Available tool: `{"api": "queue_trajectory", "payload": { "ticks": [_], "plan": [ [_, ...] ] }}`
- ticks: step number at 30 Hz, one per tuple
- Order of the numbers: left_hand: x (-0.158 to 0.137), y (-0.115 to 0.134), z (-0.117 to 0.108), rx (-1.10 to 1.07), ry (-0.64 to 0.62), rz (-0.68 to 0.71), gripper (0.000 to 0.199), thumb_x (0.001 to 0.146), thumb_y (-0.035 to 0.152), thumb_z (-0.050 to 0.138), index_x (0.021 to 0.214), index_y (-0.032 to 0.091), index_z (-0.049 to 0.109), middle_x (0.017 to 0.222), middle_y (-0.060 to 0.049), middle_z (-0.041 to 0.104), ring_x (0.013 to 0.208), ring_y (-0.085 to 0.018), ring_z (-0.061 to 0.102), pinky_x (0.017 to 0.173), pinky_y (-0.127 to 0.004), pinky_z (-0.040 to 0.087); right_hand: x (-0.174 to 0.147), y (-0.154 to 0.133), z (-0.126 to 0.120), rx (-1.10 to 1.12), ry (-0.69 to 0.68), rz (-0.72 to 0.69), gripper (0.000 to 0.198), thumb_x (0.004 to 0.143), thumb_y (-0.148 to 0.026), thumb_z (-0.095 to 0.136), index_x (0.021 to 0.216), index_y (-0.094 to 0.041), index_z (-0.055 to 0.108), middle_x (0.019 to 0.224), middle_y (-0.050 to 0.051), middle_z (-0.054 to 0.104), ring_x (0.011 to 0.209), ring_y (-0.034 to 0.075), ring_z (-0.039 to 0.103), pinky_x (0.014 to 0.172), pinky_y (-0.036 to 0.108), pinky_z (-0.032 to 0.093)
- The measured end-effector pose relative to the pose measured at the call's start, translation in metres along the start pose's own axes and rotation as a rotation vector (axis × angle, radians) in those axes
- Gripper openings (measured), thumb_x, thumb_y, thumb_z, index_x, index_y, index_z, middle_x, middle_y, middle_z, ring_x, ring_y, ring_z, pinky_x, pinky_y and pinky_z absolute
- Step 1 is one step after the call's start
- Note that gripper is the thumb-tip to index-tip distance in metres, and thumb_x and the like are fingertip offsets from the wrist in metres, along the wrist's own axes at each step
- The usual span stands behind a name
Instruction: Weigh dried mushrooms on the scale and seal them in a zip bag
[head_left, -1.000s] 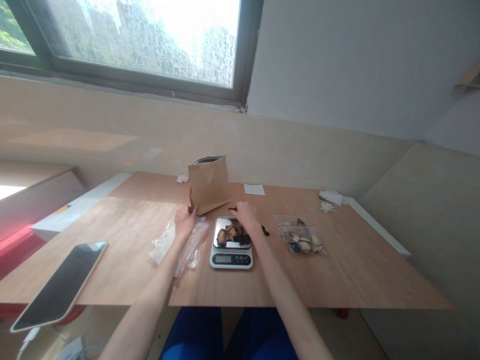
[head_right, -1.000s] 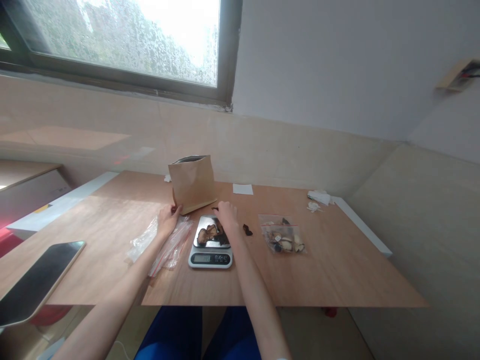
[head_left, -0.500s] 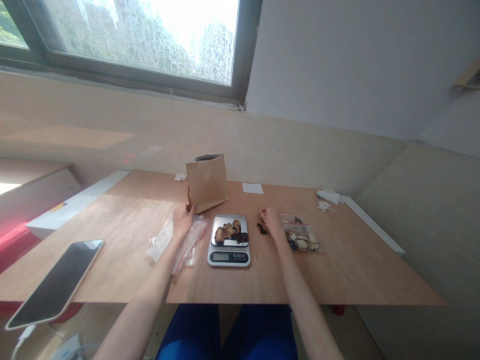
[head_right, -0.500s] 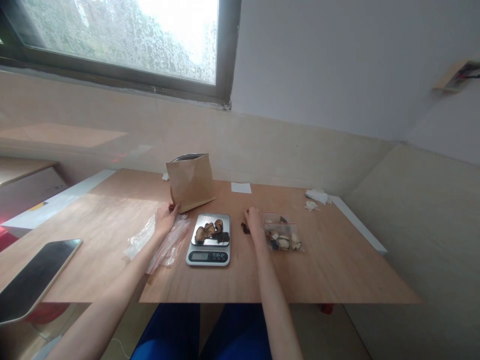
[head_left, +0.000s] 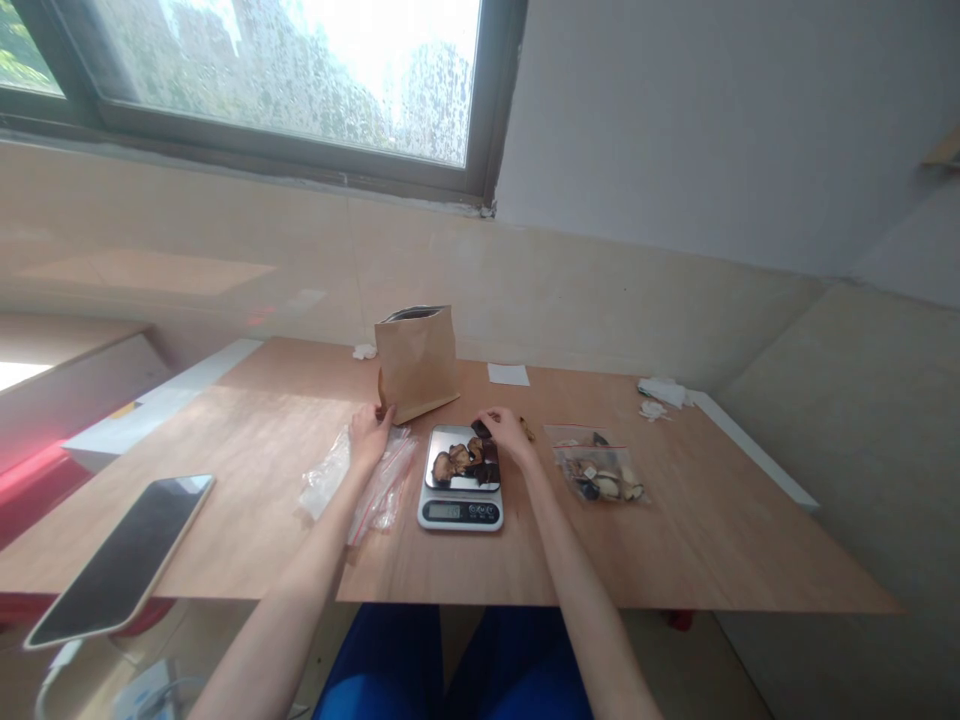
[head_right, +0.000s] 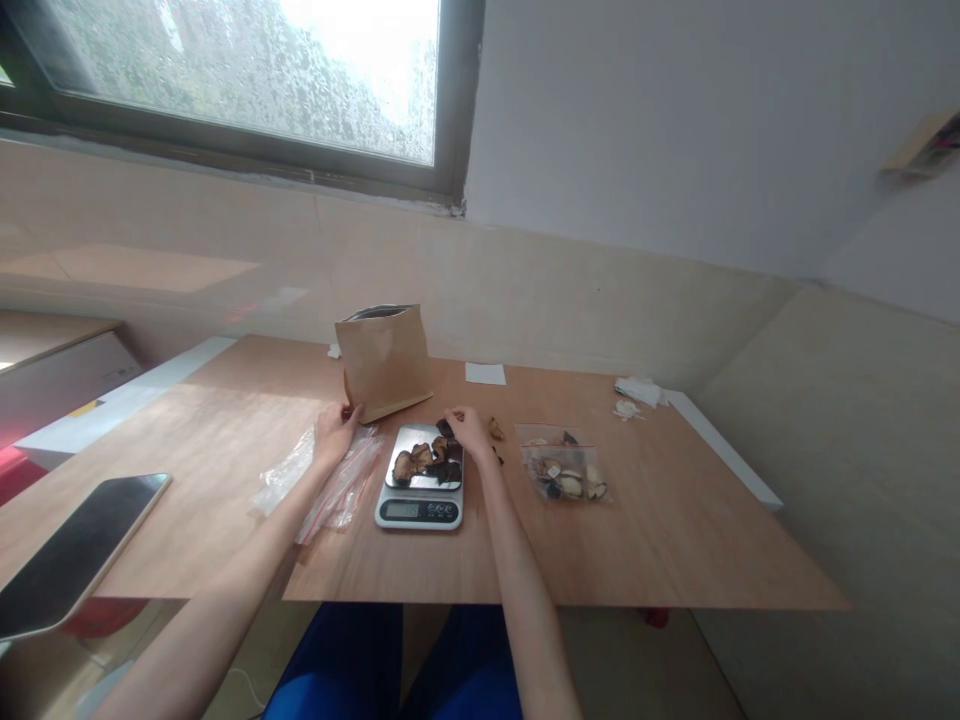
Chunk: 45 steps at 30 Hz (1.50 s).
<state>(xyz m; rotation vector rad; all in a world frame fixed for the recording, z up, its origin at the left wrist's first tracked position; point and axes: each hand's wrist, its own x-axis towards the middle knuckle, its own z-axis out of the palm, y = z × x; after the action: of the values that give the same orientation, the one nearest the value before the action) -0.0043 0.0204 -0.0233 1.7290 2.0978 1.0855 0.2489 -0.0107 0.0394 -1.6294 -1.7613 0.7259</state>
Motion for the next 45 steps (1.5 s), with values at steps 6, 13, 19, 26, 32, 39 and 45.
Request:
{"api": "queue_trajectory", "payload": {
  "ticks": [6,13,19,26,32,39,45],
  "plan": [
    [0.0,0.0,-0.001,-0.007,0.003,0.004,0.038,0.082,0.05,0.04,0.084,0.018,0.06,0.089,-0.011,0.065,0.088,-0.025,0.059,0.078,-0.035,0.042,0.006,-0.025,0.023,0.02,-0.039,-0.065,0.021,0.088,-0.022,0.045,0.098,-0.012,0.06,0.098,0.009,0.068,0.086,0.012,0.063,0.074,0.021,0.046],
    [-0.001,0.002,-0.002,-0.02,0.002,-0.005,0.036,0.081,0.051,0.043,0.081,0.019,0.059,0.087,-0.01,0.065,0.088,-0.026,0.059,0.078,-0.036,0.043,-0.004,-0.044,0.037,-0.182,-0.071,-0.081,0.013,0.082,-0.016,0.051,0.079,-0.016,0.064,0.094,0.008,0.066,0.096,0.02,0.057,0.089,0.034,0.037],
    [-0.001,0.003,-0.002,-0.074,-0.001,-0.019,0.035,0.08,0.05,0.044,0.081,0.019,0.059,0.087,-0.01,0.065,0.089,-0.025,0.059,0.08,-0.037,0.042,-0.008,-0.032,0.021,-0.268,0.045,-0.059,0.019,0.085,-0.025,0.048,0.095,-0.018,0.062,0.105,0.01,0.058,0.106,0.024,0.048,0.09,0.037,0.032],
    [-0.003,0.006,-0.003,-0.225,0.04,-0.075,0.03,0.077,0.045,0.049,0.088,0.018,0.059,0.094,-0.011,0.063,0.096,-0.027,0.056,0.087,-0.04,0.04,-0.037,0.02,-0.012,-0.259,0.32,-0.038,0.025,0.086,-0.017,0.038,0.094,-0.015,0.062,0.098,0.01,0.055,0.098,0.021,0.05,0.088,0.033,0.035],
    [0.0,0.008,-0.007,-0.478,0.118,-0.241,0.029,0.079,0.03,0.045,0.103,0.017,0.055,0.109,-0.009,0.058,0.1,-0.02,0.055,0.088,-0.034,0.043,-0.073,0.068,-0.005,-0.426,0.425,-0.024,0.024,0.082,-0.021,0.045,0.1,-0.014,0.06,0.1,0.013,0.053,0.097,0.025,0.048,0.086,0.038,0.036],
    [0.02,0.019,-0.037,-0.78,0.118,-0.61,0.023,0.087,0.028,0.045,0.102,0.014,0.057,0.1,-0.007,0.06,0.089,-0.016,0.059,0.075,-0.032,0.05,-0.083,0.087,0.002,-0.399,0.462,-0.103,0.021,0.082,-0.021,0.045,0.092,-0.015,0.062,0.093,0.012,0.059,0.091,0.026,0.051,0.081,0.038,0.039],
    [0.016,0.029,-0.068,-0.943,0.114,-0.854,0.036,0.085,0.034,0.052,0.117,0.016,0.051,0.116,-0.009,0.054,0.098,-0.02,0.056,0.081,-0.041,0.049,-0.085,0.079,0.002,-0.08,0.524,-0.093,0.016,0.079,-0.025,0.049,0.081,-0.016,0.062,0.083,0.01,0.063,0.082,0.023,0.055,0.076,0.036,0.041]
  ]
}}
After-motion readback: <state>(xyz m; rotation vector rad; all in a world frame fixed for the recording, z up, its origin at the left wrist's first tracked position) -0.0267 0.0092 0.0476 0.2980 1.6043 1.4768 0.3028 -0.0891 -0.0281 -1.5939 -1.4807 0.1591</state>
